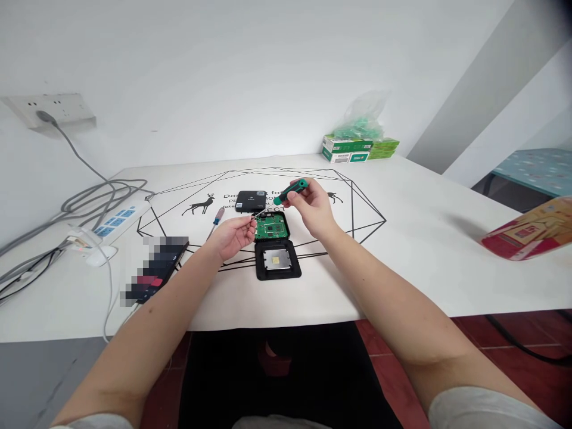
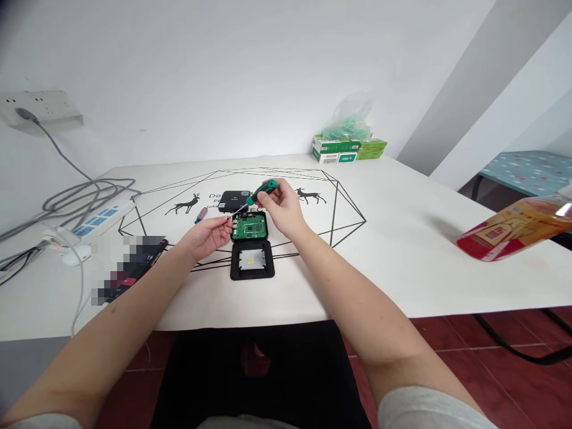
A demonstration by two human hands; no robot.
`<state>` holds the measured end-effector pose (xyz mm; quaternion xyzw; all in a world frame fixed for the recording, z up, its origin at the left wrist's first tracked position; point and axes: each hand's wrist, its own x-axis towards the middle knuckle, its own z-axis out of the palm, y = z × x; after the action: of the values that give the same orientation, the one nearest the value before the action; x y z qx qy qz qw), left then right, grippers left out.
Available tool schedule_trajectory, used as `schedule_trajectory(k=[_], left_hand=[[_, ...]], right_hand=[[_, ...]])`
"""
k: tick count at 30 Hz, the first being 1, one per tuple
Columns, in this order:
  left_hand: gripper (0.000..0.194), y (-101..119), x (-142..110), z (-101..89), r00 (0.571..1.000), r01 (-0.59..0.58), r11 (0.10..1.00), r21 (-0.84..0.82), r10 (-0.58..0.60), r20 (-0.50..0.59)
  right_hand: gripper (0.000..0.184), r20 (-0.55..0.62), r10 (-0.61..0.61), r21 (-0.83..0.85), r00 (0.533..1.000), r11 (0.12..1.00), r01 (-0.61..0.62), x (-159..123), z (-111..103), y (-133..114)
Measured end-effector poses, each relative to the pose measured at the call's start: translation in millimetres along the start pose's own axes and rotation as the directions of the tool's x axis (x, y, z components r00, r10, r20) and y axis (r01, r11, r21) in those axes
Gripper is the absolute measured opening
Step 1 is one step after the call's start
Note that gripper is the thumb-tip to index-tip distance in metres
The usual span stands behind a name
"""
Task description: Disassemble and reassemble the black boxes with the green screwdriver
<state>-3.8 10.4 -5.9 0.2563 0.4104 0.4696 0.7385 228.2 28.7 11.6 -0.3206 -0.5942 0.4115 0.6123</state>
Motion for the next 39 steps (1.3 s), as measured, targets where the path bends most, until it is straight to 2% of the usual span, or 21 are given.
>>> schedule_trajectory(k=[5,11,15,17,23,26,29,31,33,36,39], left_hand=[[0.013,0,6,-5.1,0.999,-0.045,0.997,-0.064,0.044,-0.021],[0.012,3,5,-2.7,0.989,-0.139,0.983,-0.124,0.133,-0.058],[0.009,1,4,-3.6,0.979,-0.202,0.977,-0.061,0.199,-0.052],[0.009,-1,4,-5.3,0.976,-0.216,0.976,-0.003,0.216,-0.005],[0.035,-12,3,-7.0,0.941,-0.3,0.915,0.268,0.239,0.239],[0.036,-16,-2,-4.7,0.901,-0.394,0.775,0.494,0.222,0.372],[0.028,-17,-9,-2.5,0.841,-0.531,0.522,0.667,0.229,0.49],[0.018,-17,-12,-2.4,0.8,-0.6,0.342,0.724,0.236,0.551],[0.011,-15,-14,-3.6,0.771,-0.635,0.204,0.745,0.223,0.597],[0.007,-13,-14,-6.8,0.753,-0.652,0.073,0.755,0.181,0.632],[0.011,-12,-13,-9.1,0.756,-0.646,0.007,0.764,0.142,0.638]], right_hand=[[0.06,0.004,-0.114,0.049,0.993,0.992,0.114,0,2,11],[0.051,0.022,-0.114,0.091,0.993,0.99,0.112,-2,2,19],[0.05,0.02,-0.126,0.086,0.992,0.989,0.124,-1,1,21],[0.05,0.013,-0.155,0.073,0.988,0.985,0.154,1,-1,22],[0.057,0.024,-0.236,0.037,0.971,0.971,0.235,5,-8,16],[0.064,0.055,-0.258,0.033,0.965,0.966,0.256,-1,-4,11],[0.067,0.129,-0.235,0.028,0.963,0.972,0.233,-10,5,7],[0.067,0.197,-0.21,0.019,0.958,0.978,0.21,-16,10,7],[0.066,0.25,-0.199,0.012,0.948,0.979,0.203,-21,14,7],[0.059,0.293,-0.2,-0.013,0.935,0.977,0.213,-25,19,11],[0.053,0.336,-0.202,-0.036,0.92,0.973,0.227,-28,22,16]])
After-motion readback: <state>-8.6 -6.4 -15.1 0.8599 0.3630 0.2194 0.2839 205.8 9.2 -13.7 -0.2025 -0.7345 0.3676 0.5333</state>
